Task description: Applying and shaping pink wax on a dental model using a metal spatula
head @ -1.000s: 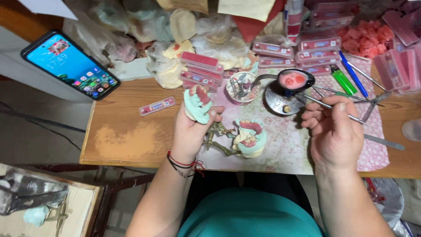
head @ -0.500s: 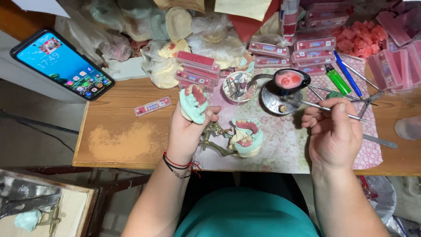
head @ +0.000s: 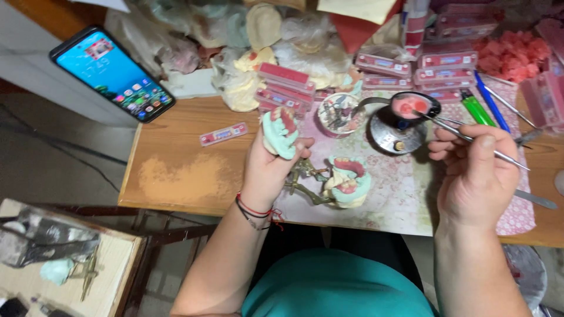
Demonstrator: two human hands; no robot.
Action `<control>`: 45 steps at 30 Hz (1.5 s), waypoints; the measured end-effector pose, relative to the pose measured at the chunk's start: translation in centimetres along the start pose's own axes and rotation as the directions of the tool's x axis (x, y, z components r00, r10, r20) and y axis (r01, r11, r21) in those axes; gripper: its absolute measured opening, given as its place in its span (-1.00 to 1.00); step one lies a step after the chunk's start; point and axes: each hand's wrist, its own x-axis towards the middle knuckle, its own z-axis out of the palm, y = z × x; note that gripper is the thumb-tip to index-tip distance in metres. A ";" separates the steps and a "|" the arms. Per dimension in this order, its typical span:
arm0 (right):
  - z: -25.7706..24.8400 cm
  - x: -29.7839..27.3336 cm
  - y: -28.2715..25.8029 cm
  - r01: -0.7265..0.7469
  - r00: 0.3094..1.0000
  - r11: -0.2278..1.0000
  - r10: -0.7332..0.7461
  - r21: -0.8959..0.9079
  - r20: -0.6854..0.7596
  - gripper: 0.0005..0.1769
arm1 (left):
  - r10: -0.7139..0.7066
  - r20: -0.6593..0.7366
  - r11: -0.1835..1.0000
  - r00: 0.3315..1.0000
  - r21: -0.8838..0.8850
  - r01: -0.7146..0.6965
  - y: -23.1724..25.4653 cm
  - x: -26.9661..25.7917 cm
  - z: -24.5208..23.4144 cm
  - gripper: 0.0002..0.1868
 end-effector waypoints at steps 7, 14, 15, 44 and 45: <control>-0.1 -0.1 0.2 -0.007 1.000 1.000 0.007 -0.017 -0.023 -0.50 | -0.038 0.009 0.997 0.999 0.063 0.038 0.7 0.0 0.1 -0.35; -0.1 -0.4 -0.1 -0.005 1.000 0.999 0.003 -0.051 -0.031 -0.47 | -0.079 -0.011 0.992 0.997 0.093 0.080 1.6 0.0 0.4 -0.35; -0.2 -0.3 0.0 -0.004 1.000 0.999 0.002 -0.052 -0.031 -0.47 | -0.079 -0.010 0.993 0.997 0.092 0.080 1.6 0.0 0.4 -0.35; -0.3 -0.2 0.0 0.038 0.999 0.999 -0.038 -0.027 -0.026 -0.57 | -0.011 0.033 0.998 0.999 0.063 0.009 0.9 -0.2 0.3 -0.38; -0.2 -0.2 -0.1 0.037 0.999 0.999 -0.038 -0.027 -0.025 -0.57 | -0.011 0.031 0.998 0.999 0.063 0.009 0.9 -0.2 0.3 -0.38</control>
